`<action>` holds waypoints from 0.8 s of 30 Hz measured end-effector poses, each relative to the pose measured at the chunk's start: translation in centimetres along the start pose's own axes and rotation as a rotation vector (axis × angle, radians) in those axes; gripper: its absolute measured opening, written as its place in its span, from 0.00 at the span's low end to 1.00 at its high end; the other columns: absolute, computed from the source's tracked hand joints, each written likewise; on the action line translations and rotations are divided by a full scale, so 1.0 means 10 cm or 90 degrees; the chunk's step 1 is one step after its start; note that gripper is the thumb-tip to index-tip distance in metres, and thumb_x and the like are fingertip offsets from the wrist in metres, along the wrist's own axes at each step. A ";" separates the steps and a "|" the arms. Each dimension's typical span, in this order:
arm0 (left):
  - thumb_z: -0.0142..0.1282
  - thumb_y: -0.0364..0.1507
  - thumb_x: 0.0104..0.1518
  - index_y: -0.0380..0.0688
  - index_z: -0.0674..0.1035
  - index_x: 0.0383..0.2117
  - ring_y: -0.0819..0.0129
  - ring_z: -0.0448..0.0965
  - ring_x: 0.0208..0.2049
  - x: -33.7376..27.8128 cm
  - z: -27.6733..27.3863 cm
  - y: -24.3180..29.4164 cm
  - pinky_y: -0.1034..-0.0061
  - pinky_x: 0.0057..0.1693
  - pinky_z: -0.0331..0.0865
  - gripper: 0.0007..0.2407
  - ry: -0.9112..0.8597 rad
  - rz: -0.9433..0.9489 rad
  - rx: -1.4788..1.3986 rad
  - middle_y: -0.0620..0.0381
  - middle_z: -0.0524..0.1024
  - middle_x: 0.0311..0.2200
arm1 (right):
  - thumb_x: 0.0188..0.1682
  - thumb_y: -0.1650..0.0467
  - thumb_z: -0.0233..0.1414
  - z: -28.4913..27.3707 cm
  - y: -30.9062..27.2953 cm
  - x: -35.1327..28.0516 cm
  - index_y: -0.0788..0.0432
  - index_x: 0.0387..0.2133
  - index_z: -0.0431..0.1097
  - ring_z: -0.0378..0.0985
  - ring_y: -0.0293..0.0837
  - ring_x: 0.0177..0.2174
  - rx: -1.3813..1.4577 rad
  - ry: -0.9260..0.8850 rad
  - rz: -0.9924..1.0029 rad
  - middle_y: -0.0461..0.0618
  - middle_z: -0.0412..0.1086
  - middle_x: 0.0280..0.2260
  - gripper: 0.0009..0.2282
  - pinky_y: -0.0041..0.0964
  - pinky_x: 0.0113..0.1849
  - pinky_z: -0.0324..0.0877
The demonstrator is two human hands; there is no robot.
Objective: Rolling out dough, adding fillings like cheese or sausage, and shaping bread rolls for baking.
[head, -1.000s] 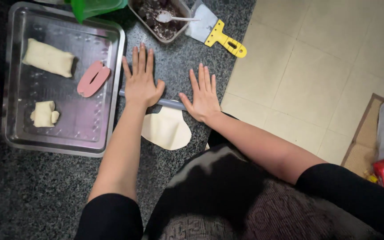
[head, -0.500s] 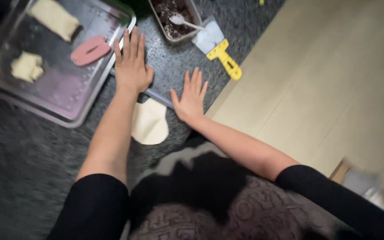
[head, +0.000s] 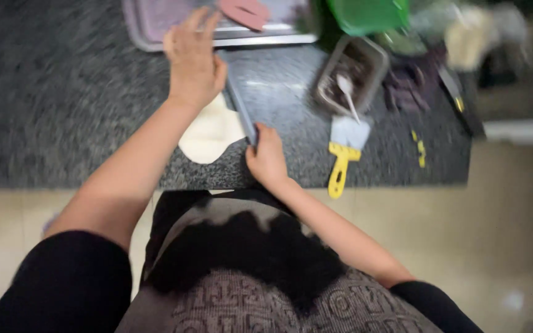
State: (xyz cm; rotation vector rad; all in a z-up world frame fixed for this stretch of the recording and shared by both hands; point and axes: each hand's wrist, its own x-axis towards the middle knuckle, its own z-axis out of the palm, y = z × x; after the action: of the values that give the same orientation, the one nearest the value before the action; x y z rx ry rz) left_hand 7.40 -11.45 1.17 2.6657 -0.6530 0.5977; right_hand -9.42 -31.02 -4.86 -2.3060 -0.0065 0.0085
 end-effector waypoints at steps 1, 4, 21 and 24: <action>0.60 0.26 0.57 0.43 0.62 0.67 0.51 0.55 0.70 -0.11 -0.20 -0.03 0.52 0.73 0.44 0.30 0.030 -0.086 -0.014 0.48 0.57 0.69 | 0.47 0.71 0.56 0.09 0.16 0.03 0.63 0.56 0.64 0.71 0.61 0.48 0.021 0.009 -0.003 0.65 0.68 0.48 0.22 0.51 0.52 0.68; 0.59 0.23 0.56 0.37 0.61 0.69 0.47 0.53 0.70 -0.56 -0.78 -0.06 0.50 0.72 0.43 0.32 0.101 -0.250 0.032 0.45 0.56 0.69 | 0.49 0.74 0.53 -0.05 0.25 0.16 0.64 0.53 0.67 0.72 0.50 0.37 0.249 -0.062 0.158 0.60 0.69 0.39 0.17 0.45 0.40 0.69; 0.51 0.27 0.63 0.27 0.59 0.65 0.33 0.49 0.72 -1.43 -0.87 1.09 0.47 0.76 0.44 0.25 0.132 -0.537 -0.010 0.30 0.51 0.69 | 0.33 0.77 0.58 -0.19 -1.25 2.15 0.47 0.33 0.78 0.67 0.46 0.45 -0.068 -0.541 -0.730 0.40 0.68 0.37 0.16 0.44 0.47 0.55; 0.50 0.30 0.65 0.23 0.55 0.67 0.30 0.44 0.73 -1.42 -0.65 1.09 0.46 0.75 0.41 0.28 0.085 -0.582 -0.020 0.26 0.46 0.70 | 0.34 0.78 0.58 0.01 -1.28 2.30 0.47 0.33 0.77 0.66 0.46 0.45 -0.077 -0.588 -0.788 0.38 0.68 0.37 0.15 0.44 0.49 0.54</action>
State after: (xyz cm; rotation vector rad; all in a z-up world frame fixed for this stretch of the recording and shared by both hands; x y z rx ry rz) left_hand -11.55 -12.88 2.40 2.4876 0.5805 0.4619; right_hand 13.51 -22.16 4.43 -1.8395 -1.8664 0.4291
